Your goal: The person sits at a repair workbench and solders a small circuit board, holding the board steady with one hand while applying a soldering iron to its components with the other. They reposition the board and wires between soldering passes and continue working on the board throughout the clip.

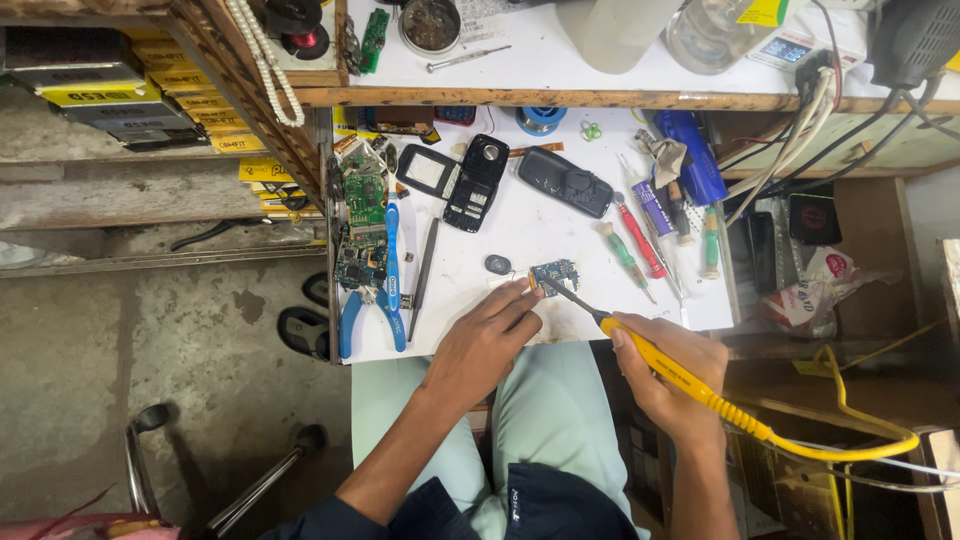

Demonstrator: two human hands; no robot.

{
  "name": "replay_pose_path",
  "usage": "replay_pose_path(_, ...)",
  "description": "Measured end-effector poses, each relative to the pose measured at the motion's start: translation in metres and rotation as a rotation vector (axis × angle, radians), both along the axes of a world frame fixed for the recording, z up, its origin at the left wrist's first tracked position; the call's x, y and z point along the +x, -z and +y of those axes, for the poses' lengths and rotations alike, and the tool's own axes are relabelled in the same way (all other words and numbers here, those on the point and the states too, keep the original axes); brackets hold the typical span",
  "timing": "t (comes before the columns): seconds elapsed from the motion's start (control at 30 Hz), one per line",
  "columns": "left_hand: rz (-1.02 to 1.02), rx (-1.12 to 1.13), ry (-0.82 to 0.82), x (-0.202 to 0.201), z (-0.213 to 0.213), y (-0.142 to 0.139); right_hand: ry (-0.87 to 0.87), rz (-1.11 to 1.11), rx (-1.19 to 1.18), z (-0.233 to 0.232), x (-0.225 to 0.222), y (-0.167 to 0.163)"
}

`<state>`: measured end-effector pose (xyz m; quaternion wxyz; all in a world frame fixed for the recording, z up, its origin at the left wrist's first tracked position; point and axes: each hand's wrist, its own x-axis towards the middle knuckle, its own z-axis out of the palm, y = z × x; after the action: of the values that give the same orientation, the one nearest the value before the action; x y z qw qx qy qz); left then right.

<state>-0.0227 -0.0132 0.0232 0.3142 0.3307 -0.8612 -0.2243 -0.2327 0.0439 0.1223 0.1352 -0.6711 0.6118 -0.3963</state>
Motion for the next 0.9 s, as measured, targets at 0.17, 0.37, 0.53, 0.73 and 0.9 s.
replay_pose_path(0.17,-0.009,0.016,0.001,0.001,0.001,-0.002,0.009,-0.004,0.018,-0.001,-0.001,0.002)
replay_pose_path(0.37,-0.007,0.014,-0.002,0.001,0.001,-0.002,0.005,-0.001,0.023,-0.001,-0.001,0.002)
replay_pose_path(0.53,0.003,0.012,-0.008,0.0,0.0,-0.001,0.006,0.012,0.026,-0.003,0.0,0.0)
replay_pose_path(0.73,0.004,0.016,0.005,0.002,0.0,-0.002,-0.01,0.024,0.056,-0.005,0.0,-0.006)
replay_pose_path(0.9,0.021,0.014,0.003,0.002,0.0,-0.002,-0.019,0.033,0.069,-0.005,0.002,-0.009)
